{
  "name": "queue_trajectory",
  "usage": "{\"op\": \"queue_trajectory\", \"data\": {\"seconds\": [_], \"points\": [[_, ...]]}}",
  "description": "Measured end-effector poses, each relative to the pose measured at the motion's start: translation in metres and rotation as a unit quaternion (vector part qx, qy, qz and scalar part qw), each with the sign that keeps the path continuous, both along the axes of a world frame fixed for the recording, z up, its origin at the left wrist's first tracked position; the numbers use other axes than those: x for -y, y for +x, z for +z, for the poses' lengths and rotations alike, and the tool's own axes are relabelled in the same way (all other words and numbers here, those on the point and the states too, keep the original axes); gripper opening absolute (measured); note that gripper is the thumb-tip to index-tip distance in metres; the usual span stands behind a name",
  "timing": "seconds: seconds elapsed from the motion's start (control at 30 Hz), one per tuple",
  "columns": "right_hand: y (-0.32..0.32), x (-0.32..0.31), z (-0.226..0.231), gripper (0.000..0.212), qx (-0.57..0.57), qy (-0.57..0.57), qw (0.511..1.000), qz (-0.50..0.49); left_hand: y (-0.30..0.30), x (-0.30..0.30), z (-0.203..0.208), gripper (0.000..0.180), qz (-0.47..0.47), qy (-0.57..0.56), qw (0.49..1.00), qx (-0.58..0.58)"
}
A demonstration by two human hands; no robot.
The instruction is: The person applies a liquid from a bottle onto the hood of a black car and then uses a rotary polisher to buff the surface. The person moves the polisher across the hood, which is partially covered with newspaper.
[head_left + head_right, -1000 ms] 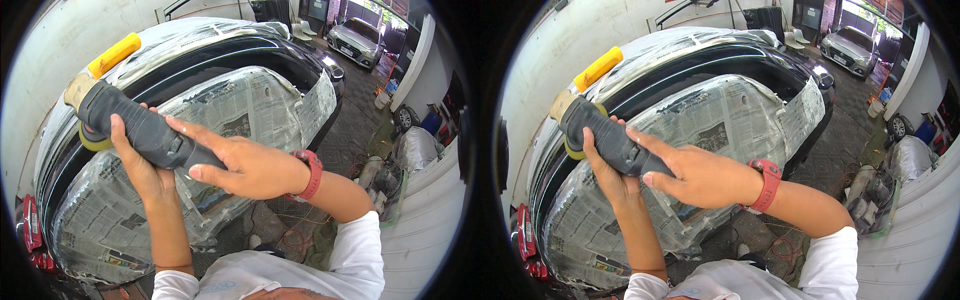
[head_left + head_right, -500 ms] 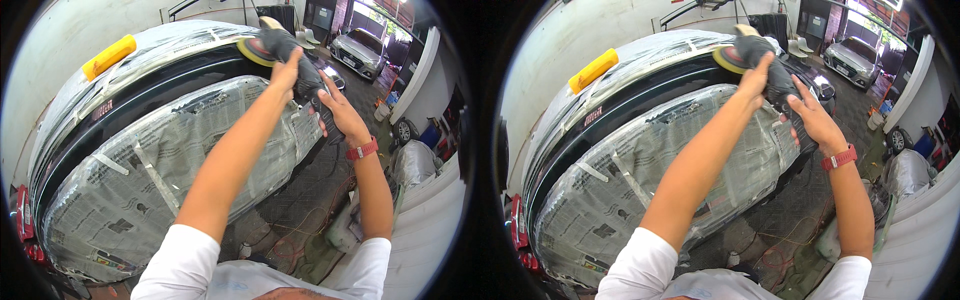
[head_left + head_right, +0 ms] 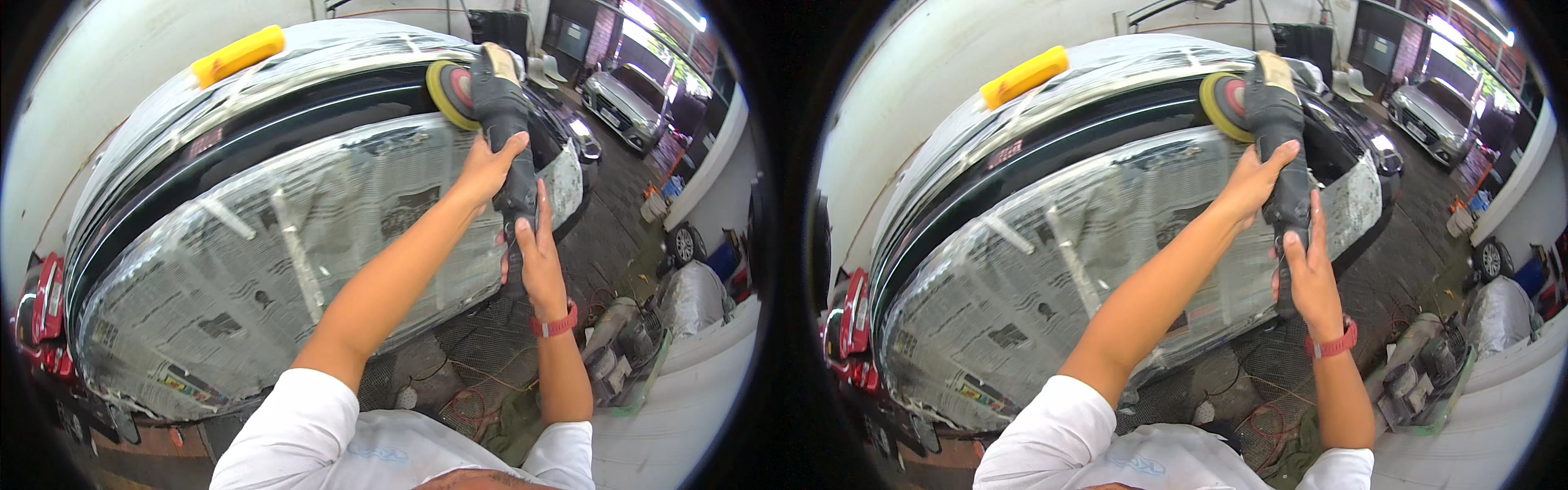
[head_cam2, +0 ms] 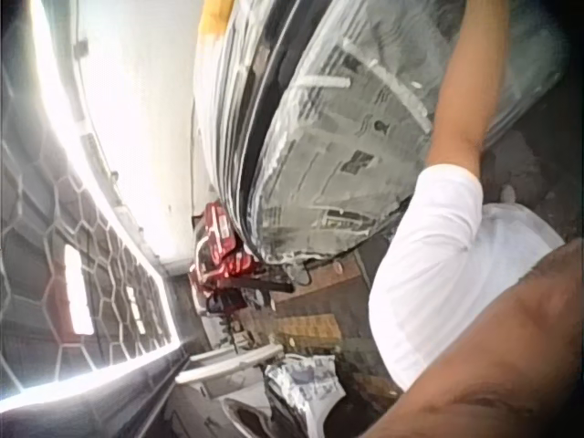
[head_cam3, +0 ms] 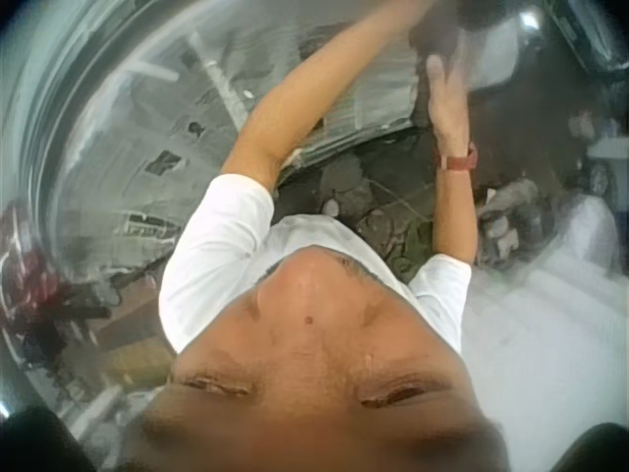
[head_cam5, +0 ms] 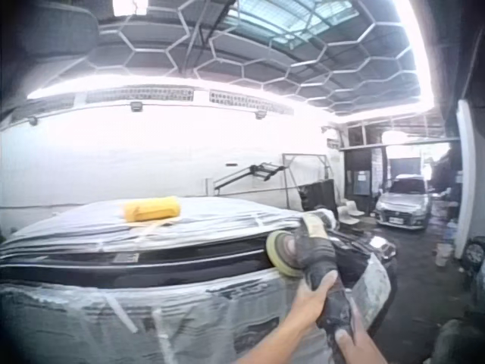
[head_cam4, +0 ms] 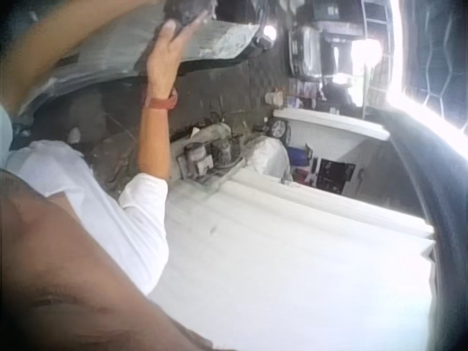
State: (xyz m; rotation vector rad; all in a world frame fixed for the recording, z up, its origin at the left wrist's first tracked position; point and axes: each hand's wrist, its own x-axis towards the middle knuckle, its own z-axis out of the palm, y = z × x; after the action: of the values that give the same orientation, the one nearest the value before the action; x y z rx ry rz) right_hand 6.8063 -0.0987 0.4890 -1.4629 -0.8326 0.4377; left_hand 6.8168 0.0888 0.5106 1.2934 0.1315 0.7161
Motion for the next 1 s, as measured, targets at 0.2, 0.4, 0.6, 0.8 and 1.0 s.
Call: {"op": "queue_trajectory", "data": {"seconds": [0.2,0.4,0.6,0.8,1.0], "points": [[-0.142,-0.015,0.017,0.082,0.074,-0.036,0.986,0.146,-0.201,-0.019,-0.002,0.049,0.114,-0.023,0.989,0.092],[-0.258,-0.051,0.034,0.083,0.220,0.015,0.926,0.308,-0.389,-0.026,0.004,0.063,0.241,-0.060,0.962,0.114],[-0.341,-0.106,0.075,0.084,0.176,0.013,0.857,0.484,-0.523,-0.044,0.036,0.070,0.331,-0.081,0.924,0.175],[-0.365,-0.112,0.131,0.077,-0.005,-0.038,0.843,0.537,-0.552,-0.080,0.077,0.065,0.309,-0.064,0.924,0.214],[-0.289,-0.060,0.141,0.079,-0.008,-0.049,0.909,0.414,-0.435,-0.056,0.077,0.062,0.251,-0.090,0.942,0.205]]}}
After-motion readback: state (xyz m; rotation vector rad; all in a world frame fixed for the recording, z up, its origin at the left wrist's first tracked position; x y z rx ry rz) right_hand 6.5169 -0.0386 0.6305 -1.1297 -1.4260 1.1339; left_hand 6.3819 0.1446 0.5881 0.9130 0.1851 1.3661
